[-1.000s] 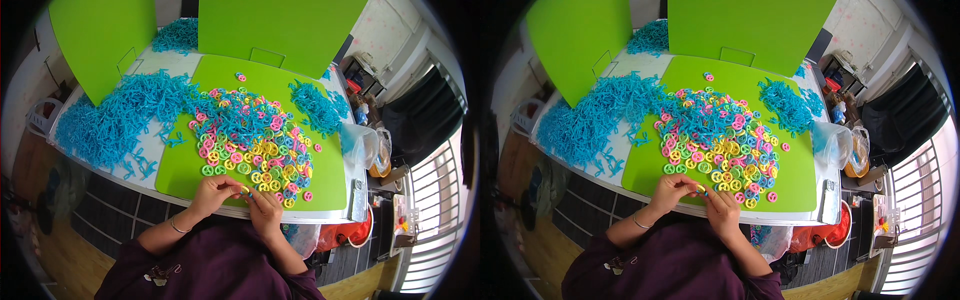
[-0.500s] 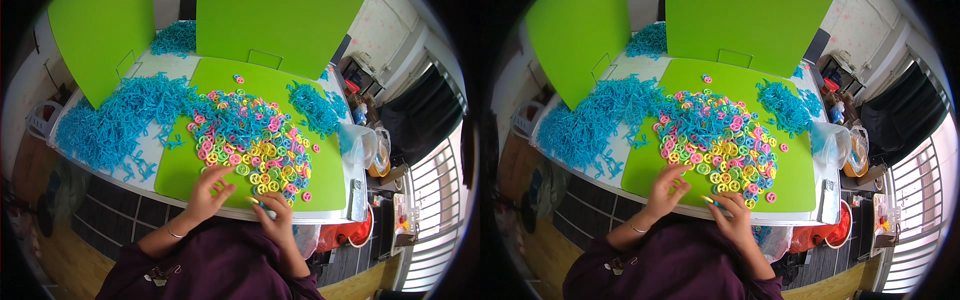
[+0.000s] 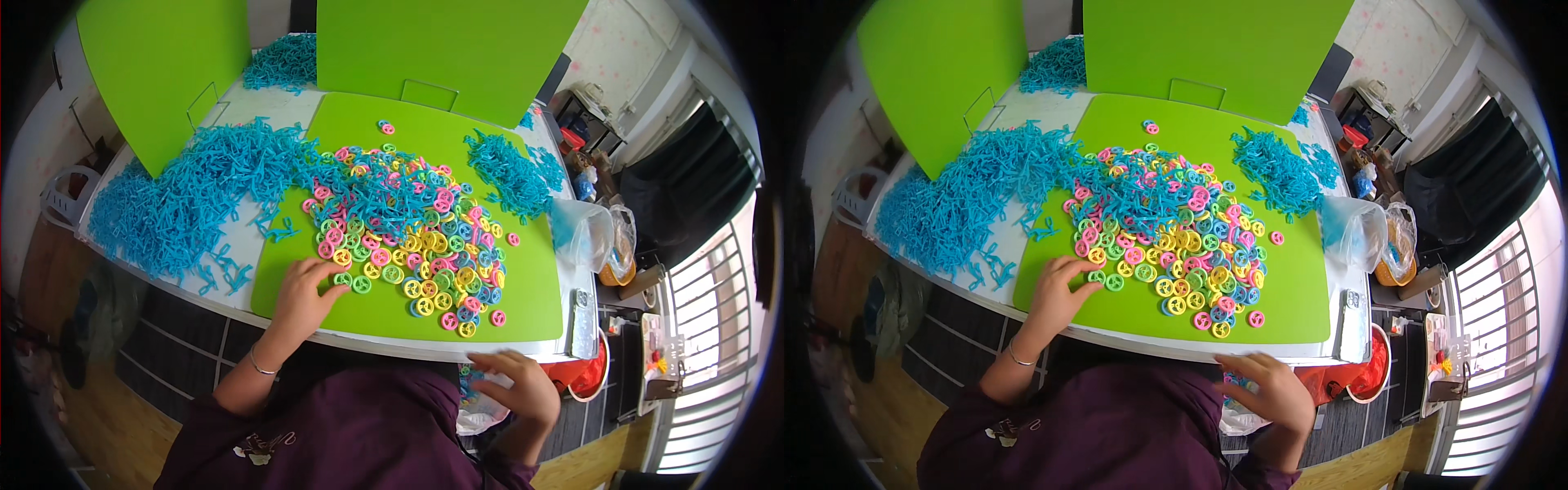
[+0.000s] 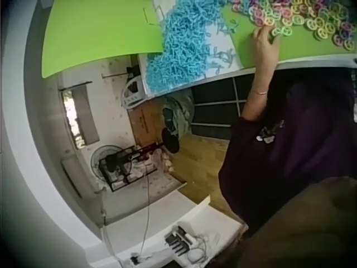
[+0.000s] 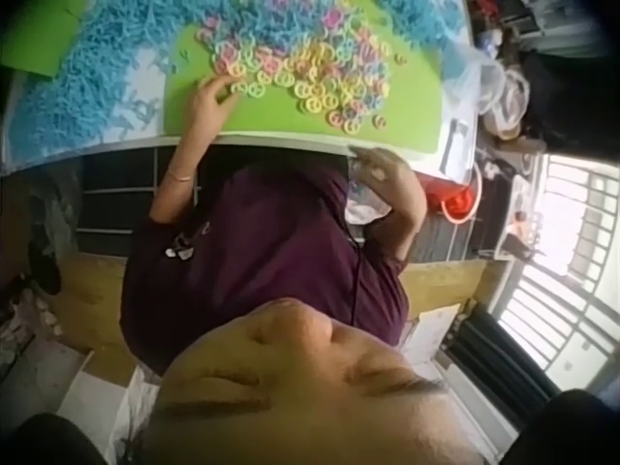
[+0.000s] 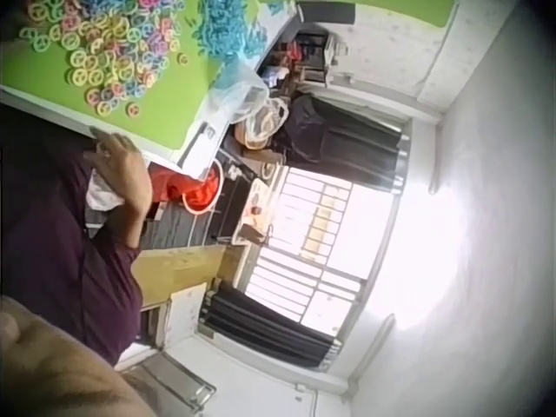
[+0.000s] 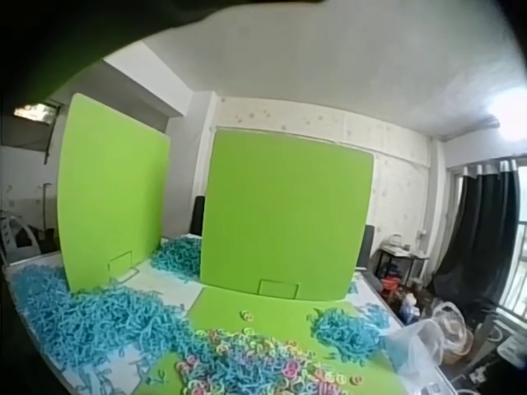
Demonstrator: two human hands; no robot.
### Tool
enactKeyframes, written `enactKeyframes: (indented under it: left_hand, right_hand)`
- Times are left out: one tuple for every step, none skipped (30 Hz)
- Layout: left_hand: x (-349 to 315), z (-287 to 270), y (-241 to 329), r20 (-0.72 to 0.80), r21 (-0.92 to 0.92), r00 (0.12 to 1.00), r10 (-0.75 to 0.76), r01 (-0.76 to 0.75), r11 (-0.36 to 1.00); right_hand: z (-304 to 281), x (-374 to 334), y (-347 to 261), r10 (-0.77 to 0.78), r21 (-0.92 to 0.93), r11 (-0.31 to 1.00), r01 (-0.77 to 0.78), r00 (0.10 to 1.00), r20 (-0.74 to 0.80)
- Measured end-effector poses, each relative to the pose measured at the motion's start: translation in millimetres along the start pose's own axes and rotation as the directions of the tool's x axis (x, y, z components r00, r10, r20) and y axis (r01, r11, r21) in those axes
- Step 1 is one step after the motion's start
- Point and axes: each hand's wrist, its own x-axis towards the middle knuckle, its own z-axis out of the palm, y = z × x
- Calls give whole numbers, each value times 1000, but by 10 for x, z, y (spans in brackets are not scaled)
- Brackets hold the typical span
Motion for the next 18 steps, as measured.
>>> enactKeyframes:
  left_hand:
    - [-6, 33, 24, 30, -65, 999, -37, 39, 997]
    - [-9, 69, 36, 30, -95, 999, -29, 32, 995]
    - [-4, 87, 51, 28, -96, 999, -33, 35, 995]
    - [3, 118, 80, 23, -132, 1000, -18, 21, 991]
    - [22, 163, 130, 23, -173, 1000, 4, 1, 985]
    - [21, 184, 173, 5, -144, 1000, -2, 2, 990]
    - [15, 204, 176, 5, -144, 1000, 0, 1, 990]
    - [10, 226, 165, -4, -136, 1000, 28, -28, 990]
    - [23, 241, 170, -10, -133, 998, 62, -63, 989]
    - [28, 228, 181, -11, -131, 998, 60, -61, 989]
    - [39, 206, 210, 0, -237, 1000, -7, 7, 971]
    - [53, 197, 225, 19, -341, 997, -70, 72, 937]
    - [45, 193, 202, 16, -340, 997, -79, 79, 937]
    - [43, 195, 179, 101, -542, 975, -198, 221, 811]
    - [44, 194, 163, 210, -700, 934, -288, 349, 623]
    - [56, 194, 153, 207, -703, 933, -295, 351, 619]
    - [77, 186, 153, 268, -785, 907, -324, 401, 473]
    - [83, 180, 157, 331, -842, 879, -342, 439, 313]
  right_hand:
    - [69, 216, -31, -68, -12, 998, 67, 997, -38]
    - [168, 469, -46, -137, -26, 990, 135, 988, -75]
    - [268, 735, -106, -200, -91, 978, 189, 970, -137]
    - [367, 997, -135, -265, -157, 959, 237, 943, -199]
    - [430, 1239, -127, -327, -257, 930, 263, 911, -250]
    - [506, 1495, -94, -399, -348, 890, 293, 871, -287]
    - [591, 1734, -37, -397, -414, 876, 246, 857, -329]
    - [658, 1923, 20, -397, -478, 857, 195, 840, -370]
    - [685, 2028, 77, -394, -482, 856, 186, 839, -375]
    - [720, 2130, 101, -385, -489, 855, 171, 843, -377]
    - [734, 2183, 125, -374, -498, 854, 154, 846, -380]
    - [734, 2197, 151, -359, -503, 854, 135, 852, -381]
    - [733, 2194, 127, -363, -502, 853, 142, 854, -373]
    - [708, 2162, 104, -374, -417, 890, 182, 815, -442]
    - [676, 2116, 69, -374, -330, 917, 226, 774, -510]
    - [651, 2039, 14, -228, -146, 973, 178, 828, -512]
    - [622, 1969, -34, -230, -146, 973, 180, 831, -507]
    - [594, 1904, -75, -166, -27, 984, 176, 856, -489]
